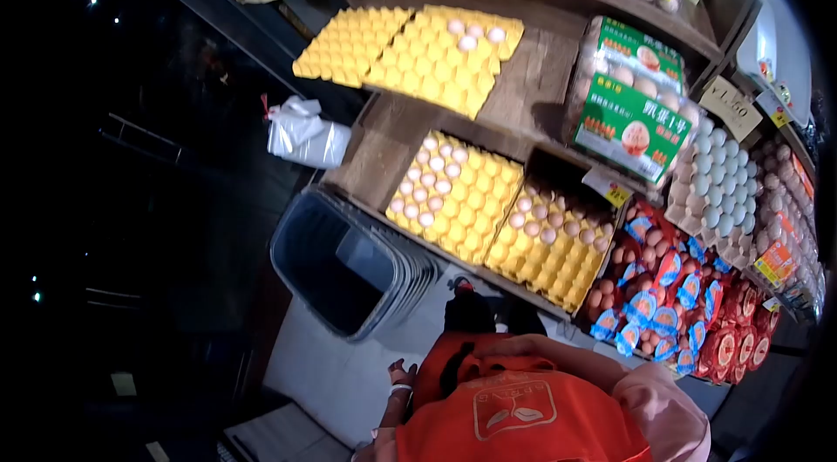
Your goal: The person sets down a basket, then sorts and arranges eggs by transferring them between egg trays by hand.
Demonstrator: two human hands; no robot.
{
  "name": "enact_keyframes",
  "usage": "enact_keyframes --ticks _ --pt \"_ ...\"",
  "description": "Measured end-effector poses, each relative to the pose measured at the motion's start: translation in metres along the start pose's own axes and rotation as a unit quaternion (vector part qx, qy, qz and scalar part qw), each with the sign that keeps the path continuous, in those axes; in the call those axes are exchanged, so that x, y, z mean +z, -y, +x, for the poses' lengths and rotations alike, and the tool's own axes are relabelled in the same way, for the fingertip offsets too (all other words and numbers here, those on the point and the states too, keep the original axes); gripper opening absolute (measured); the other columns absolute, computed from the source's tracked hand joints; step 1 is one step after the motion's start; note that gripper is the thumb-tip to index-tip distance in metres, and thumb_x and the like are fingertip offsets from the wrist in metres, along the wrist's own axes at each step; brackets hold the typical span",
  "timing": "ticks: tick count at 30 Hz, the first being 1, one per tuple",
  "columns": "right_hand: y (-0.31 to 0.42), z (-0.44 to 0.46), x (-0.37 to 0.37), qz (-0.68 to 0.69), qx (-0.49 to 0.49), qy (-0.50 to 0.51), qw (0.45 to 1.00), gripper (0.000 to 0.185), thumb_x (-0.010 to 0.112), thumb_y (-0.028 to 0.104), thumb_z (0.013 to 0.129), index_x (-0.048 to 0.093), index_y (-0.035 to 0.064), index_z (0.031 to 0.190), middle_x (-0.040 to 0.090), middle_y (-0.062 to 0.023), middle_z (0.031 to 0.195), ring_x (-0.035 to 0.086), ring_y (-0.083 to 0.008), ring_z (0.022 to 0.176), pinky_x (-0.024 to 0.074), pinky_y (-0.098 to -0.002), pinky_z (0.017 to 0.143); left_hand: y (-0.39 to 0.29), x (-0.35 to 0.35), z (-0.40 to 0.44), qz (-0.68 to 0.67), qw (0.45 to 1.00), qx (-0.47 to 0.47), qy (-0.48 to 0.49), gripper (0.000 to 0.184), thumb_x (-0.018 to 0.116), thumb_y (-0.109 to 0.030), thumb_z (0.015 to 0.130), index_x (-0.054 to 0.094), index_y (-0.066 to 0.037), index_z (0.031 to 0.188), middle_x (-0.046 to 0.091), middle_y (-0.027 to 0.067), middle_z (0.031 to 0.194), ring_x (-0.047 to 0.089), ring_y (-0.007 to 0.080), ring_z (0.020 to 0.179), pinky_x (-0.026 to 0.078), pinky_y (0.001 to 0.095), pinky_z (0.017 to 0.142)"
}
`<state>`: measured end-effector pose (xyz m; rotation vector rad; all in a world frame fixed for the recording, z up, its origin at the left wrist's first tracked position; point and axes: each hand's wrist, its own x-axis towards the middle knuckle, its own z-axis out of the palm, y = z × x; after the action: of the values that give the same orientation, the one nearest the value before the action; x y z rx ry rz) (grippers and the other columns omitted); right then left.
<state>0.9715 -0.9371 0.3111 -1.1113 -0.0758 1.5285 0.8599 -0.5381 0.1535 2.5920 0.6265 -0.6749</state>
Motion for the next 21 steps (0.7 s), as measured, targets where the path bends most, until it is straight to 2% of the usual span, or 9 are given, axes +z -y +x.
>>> enact_keyframes --ticks 1,3,6,7,9,14,15,18,21 --pt "-0.001 0.002 0.007 -0.002 0.013 0.006 1.000 0.064 0.044 0.056 0.090 0.047 0.0083 0.132 0.046 -0.0072 0.134 0.042 -0.0177 0.121 0.0299 -0.0297 0.103 0.024 0.012 -0.018 0.035 0.999 -0.035 0.008 0.051 0.064 -0.040 0.078 0.057 -0.008 0.117 0.057 0.0198 0.115 0.048 0.0381 0.113 0.038 0.0466 0.096" --pt "-0.046 0.041 -0.002 -0.131 -0.150 0.101 0.975 0.056 0.040 0.049 0.094 0.047 0.0090 0.132 0.045 -0.0071 0.136 0.041 -0.0187 0.122 0.0289 -0.0304 0.104 0.092 0.041 -0.040 0.100 0.988 -0.053 0.109 0.049 0.062 -0.043 0.080 0.059 -0.008 0.115 0.062 0.0146 0.110 0.055 0.0312 0.107 0.042 0.0455 0.092" --pt "0.052 -0.046 0.043 0.067 0.065 0.063 0.994 0.047 0.031 0.033 0.098 0.037 0.0088 0.138 0.030 -0.0067 0.146 0.023 -0.0208 0.137 0.0166 -0.0314 0.112 0.128 0.060 -0.081 0.101 0.972 -0.097 0.188 0.049 0.063 -0.042 0.080 0.059 -0.008 0.115 0.063 0.0141 0.111 0.056 0.0295 0.106 0.043 0.0431 0.091" --pt "0.017 -0.019 0.036 -0.003 0.027 0.068 0.997 0.047 0.029 0.033 0.098 0.038 0.0098 0.138 0.032 -0.0072 0.145 0.025 -0.0215 0.136 0.0175 -0.0319 0.111 0.132 0.063 -0.087 0.088 0.972 -0.103 0.191 0.049 0.063 -0.042 0.081 0.059 -0.007 0.115 0.063 0.0140 0.111 0.057 0.0290 0.106 0.043 0.0423 0.090" --pt "-0.049 0.038 0.024 -0.143 -0.049 0.070 0.986 0.046 0.026 0.033 0.098 0.040 0.0118 0.137 0.035 -0.0082 0.144 0.030 -0.0228 0.134 0.0191 -0.0330 0.111 0.138 0.067 -0.093 0.063 0.974 -0.109 0.189 0.049 0.063 -0.041 0.081 0.059 -0.007 0.115 0.063 0.0136 0.111 0.057 0.0278 0.106 0.044 0.0407 0.090" --pt "-0.092 0.104 0.037 -0.218 -0.077 0.131 0.964 0.049 0.024 0.034 0.098 0.035 0.0111 0.140 0.032 -0.0087 0.146 0.026 -0.0235 0.136 0.0154 -0.0343 0.112 0.142 0.077 -0.072 -0.058 0.986 -0.091 0.129 0.050 0.064 -0.040 0.081 0.059 -0.005 0.116 0.063 0.0128 0.111 0.058 0.0250 0.105 0.046 0.0367 0.088" --pt "-0.092 0.114 0.043 -0.230 -0.085 0.139 0.959 0.049 0.024 0.034 0.098 0.034 0.0109 0.141 0.032 -0.0088 0.146 0.025 -0.0236 0.136 0.0152 -0.0345 0.112 0.139 0.076 -0.065 -0.110 0.984 -0.090 0.110 0.050 0.064 -0.040 0.081 0.059 -0.005 0.116 0.063 0.0127 0.112 0.059 0.0244 0.104 0.046 0.0359 0.088" --pt "-0.067 0.126 0.081 -0.181 0.004 0.128 0.975 0.050 0.027 0.033 0.098 0.033 0.0085 0.141 0.031 -0.0091 0.146 0.025 -0.0234 0.136 0.0156 -0.0346 0.112 0.106 0.041 -0.067 -0.303 0.944 -0.111 0.067 0.053 0.071 -0.035 0.074 0.060 -0.001 0.113 0.061 0.0221 0.111 0.059 0.0337 0.103 0.048 0.0395 0.086" --pt "-0.020 0.133 0.122 -0.209 0.008 0.150 0.966 0.049 0.030 0.031 0.098 0.033 0.0061 0.140 0.033 -0.0100 0.145 0.028 -0.0229 0.134 0.0184 -0.0340 0.110 0.136 0.035 -0.076 -0.345 0.934 -0.092 0.031 0.052 0.070 -0.033 0.076 0.059 0.001 0.113 0.061 0.0222 0.109 0.059 0.0307 0.105 0.048 0.0369 0.087"
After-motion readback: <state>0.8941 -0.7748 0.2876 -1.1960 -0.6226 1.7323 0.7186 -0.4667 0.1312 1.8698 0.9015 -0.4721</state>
